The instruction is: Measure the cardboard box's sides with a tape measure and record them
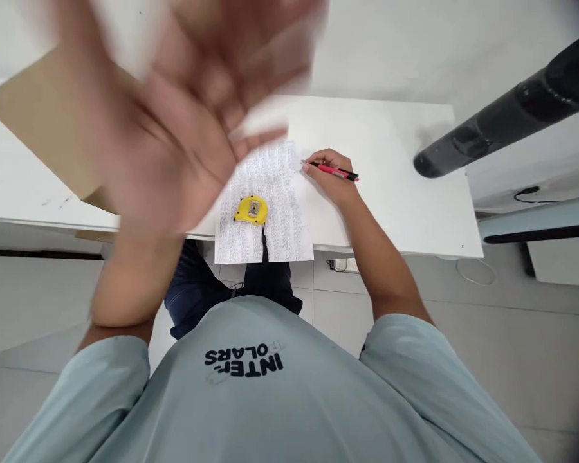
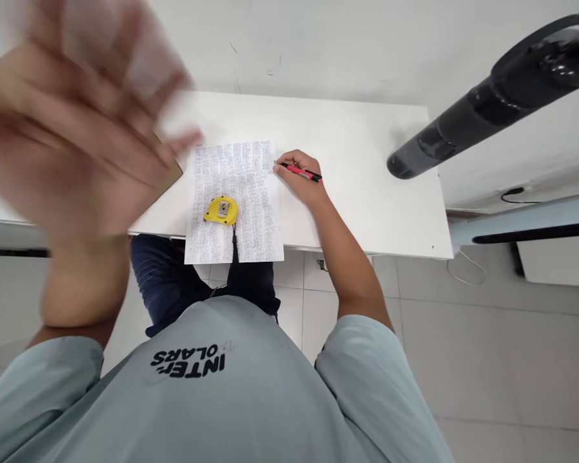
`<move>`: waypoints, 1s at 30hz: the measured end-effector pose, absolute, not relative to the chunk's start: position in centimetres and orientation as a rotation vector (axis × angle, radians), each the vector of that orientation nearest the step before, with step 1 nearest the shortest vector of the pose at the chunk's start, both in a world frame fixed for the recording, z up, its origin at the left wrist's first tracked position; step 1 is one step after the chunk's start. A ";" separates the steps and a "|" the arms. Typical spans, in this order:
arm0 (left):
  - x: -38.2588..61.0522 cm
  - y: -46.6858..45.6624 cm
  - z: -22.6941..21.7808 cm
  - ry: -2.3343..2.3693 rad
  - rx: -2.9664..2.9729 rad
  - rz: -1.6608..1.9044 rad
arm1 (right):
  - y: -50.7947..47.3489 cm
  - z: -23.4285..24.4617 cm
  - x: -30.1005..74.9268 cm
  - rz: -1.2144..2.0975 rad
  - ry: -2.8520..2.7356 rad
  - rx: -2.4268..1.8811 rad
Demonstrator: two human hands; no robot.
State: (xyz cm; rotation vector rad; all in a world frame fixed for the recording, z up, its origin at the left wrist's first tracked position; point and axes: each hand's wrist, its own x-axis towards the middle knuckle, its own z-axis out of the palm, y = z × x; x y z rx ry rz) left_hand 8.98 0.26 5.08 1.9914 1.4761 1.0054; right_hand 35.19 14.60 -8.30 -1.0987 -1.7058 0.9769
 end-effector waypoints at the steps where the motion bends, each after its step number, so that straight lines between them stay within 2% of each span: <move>1: 9.8 0.4 4.6 1.421 1.973 0.966 | 14.5 -8.2 35.2 0.977 -1.716 -1.083; 5: 11.9 0.2 0.2 1.351 1.922 0.877 | 14.3 -7.9 34.8 0.937 -1.685 -1.138; 10: 9.0 -0.9 -4.5 1.372 1.760 1.055 | 14.4 -8.2 34.2 0.981 -1.699 -1.206; 12: 7.8 -1.2 -5.5 1.326 1.806 1.025 | 14.6 -8.4 34.3 0.980 -1.702 -1.216; 17: 7.4 -1.1 -7.0 1.357 1.892 0.860 | 14.7 -8.3 34.4 0.977 -1.716 -1.217; 30: 7.9 -0.8 -8.0 1.388 1.869 0.937 | 14.3 -7.9 34.3 0.992 -1.747 -1.239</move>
